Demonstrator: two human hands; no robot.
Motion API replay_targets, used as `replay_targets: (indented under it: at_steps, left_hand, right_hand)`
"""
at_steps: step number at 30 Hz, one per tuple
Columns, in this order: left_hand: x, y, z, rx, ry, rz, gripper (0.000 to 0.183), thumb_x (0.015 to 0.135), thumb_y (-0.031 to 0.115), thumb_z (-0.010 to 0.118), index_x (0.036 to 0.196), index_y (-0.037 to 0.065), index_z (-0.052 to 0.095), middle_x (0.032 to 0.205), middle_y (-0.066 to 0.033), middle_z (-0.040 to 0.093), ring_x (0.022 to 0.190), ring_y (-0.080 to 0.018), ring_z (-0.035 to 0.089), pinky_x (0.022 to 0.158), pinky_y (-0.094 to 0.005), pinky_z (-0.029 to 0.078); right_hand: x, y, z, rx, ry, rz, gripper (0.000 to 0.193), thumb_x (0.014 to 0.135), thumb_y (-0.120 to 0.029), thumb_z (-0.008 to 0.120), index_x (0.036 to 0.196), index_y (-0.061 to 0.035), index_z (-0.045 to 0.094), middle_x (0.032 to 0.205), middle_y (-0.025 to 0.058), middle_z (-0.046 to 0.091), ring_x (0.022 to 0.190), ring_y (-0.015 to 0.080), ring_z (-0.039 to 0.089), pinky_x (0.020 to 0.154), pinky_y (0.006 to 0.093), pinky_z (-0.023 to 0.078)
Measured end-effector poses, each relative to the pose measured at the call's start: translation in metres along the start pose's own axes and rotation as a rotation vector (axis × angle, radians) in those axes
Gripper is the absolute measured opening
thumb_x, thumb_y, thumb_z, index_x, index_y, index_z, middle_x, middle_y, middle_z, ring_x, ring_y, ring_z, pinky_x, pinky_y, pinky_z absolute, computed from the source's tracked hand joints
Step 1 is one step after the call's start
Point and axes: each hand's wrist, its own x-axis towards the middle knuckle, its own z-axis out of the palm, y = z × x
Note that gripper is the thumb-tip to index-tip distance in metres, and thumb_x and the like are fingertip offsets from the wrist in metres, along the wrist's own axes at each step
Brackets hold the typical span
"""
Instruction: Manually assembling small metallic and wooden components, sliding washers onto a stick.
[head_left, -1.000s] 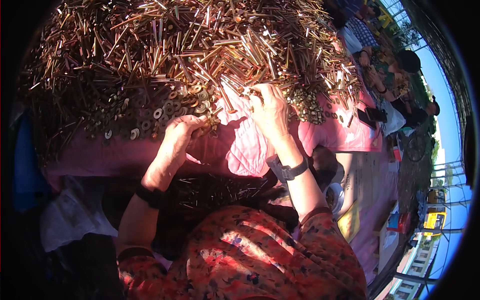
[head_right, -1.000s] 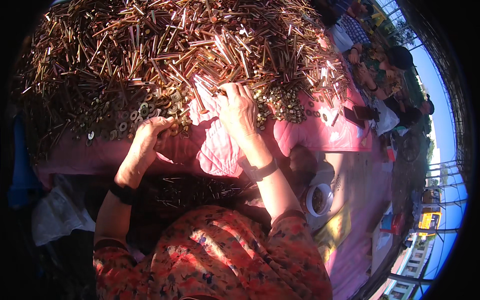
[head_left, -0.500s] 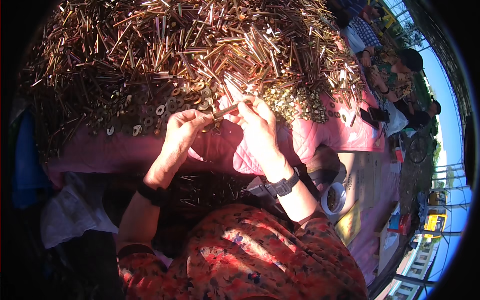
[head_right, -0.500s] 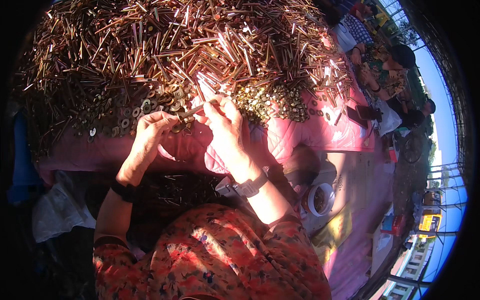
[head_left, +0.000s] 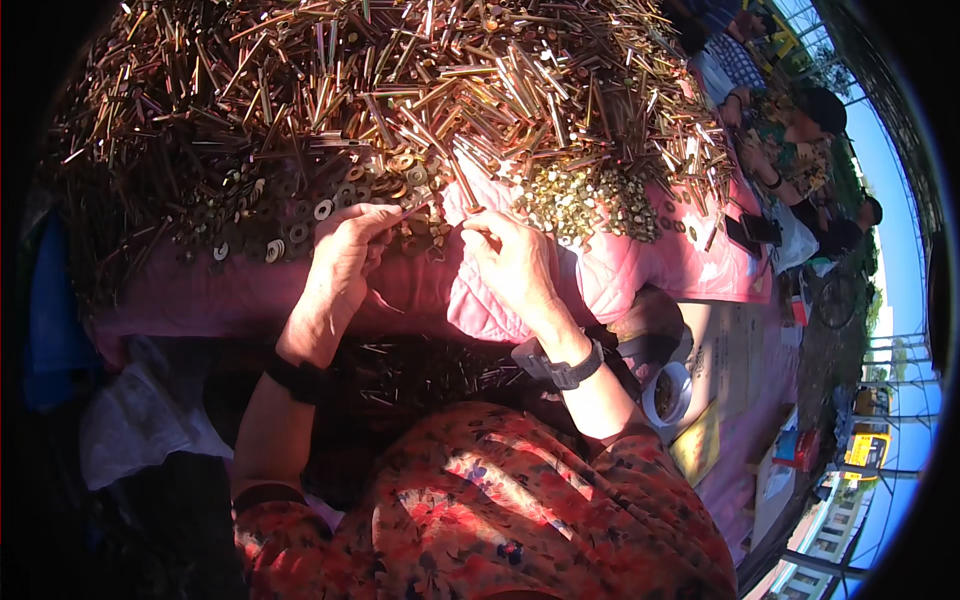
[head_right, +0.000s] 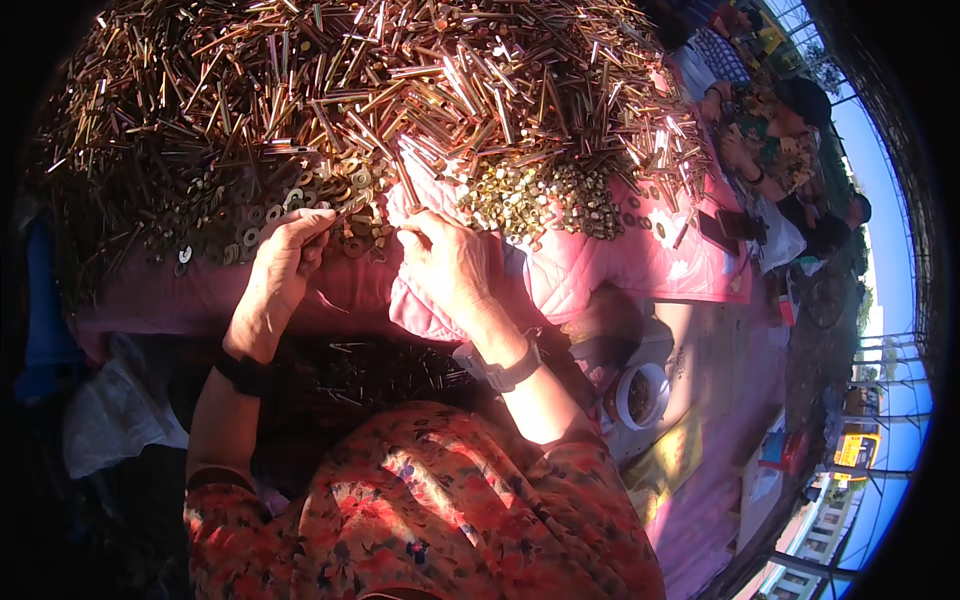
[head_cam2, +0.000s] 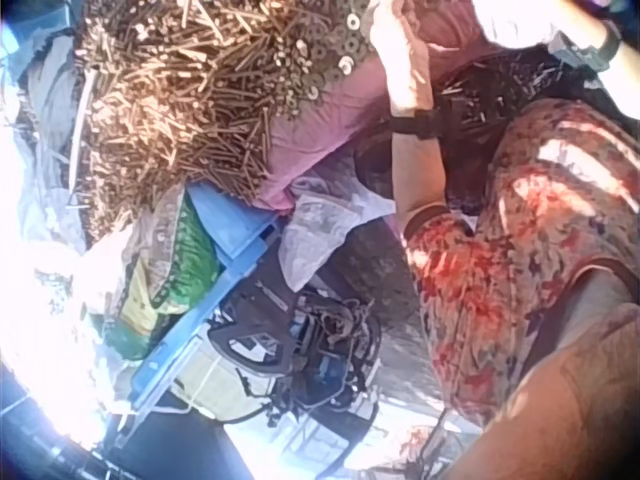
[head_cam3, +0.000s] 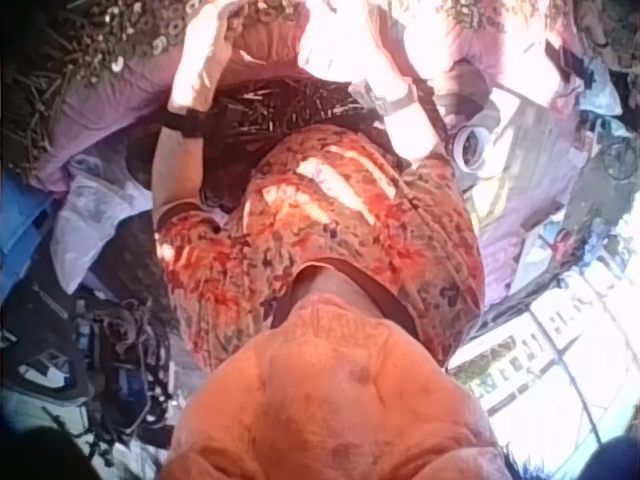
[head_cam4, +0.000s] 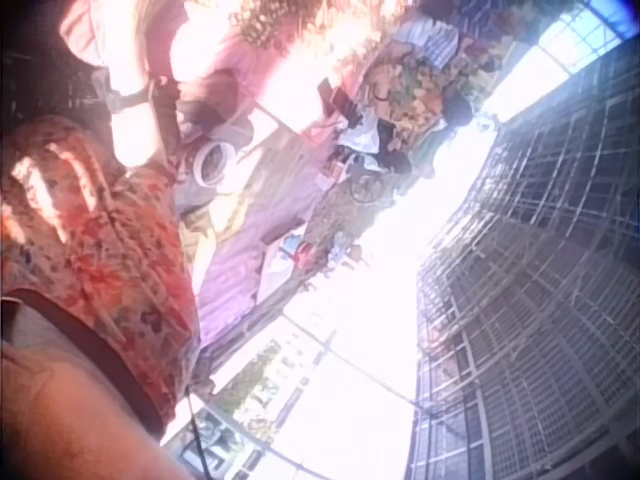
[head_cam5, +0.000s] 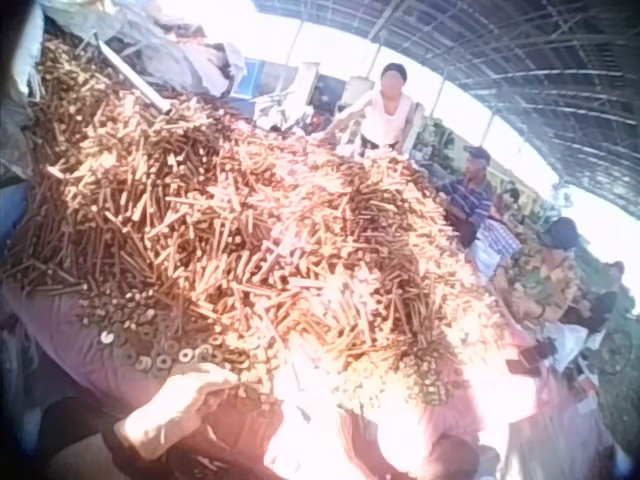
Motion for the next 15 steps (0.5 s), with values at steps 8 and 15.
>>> replay_targets:
  at_steps: [8, 15]
  left_hand:
    - [0.004, -0.008, -0.003, 0.000, 0.035, 0.077, 0.013, 0.076, 0.016, 0.060, 0.076, 0.003, 0.065, 0.062, 0.0029, 0.052, 0.050, -0.0027, 0.038, 0.048, -0.0180, 0.027]
    - [0.000, -0.005, -0.002, -0.041, 0.045, 0.066, 0.011, 0.076, 0.014, 0.060, 0.073, 0.004, 0.064, 0.063, 0.0034, 0.052, 0.053, -0.0027, 0.039, 0.048, -0.0188, 0.027]
  right_hand:
    - [-0.008, -0.001, 0.045, -0.369, 0.003, -0.220, 0.027, 0.066, -0.003, 0.060, 0.092, -0.0014, 0.058, 0.100, 0.0157, 0.058, 0.093, 0.0358, 0.055, 0.078, 0.0427, 0.048]
    - [0.000, -0.010, 0.042, -0.304, 0.013, -0.105, 0.022, 0.069, 0.001, 0.057, 0.091, 0.0001, 0.053, 0.095, 0.0198, 0.056, 0.084, 0.0386, 0.056, 0.069, 0.0442, 0.048]
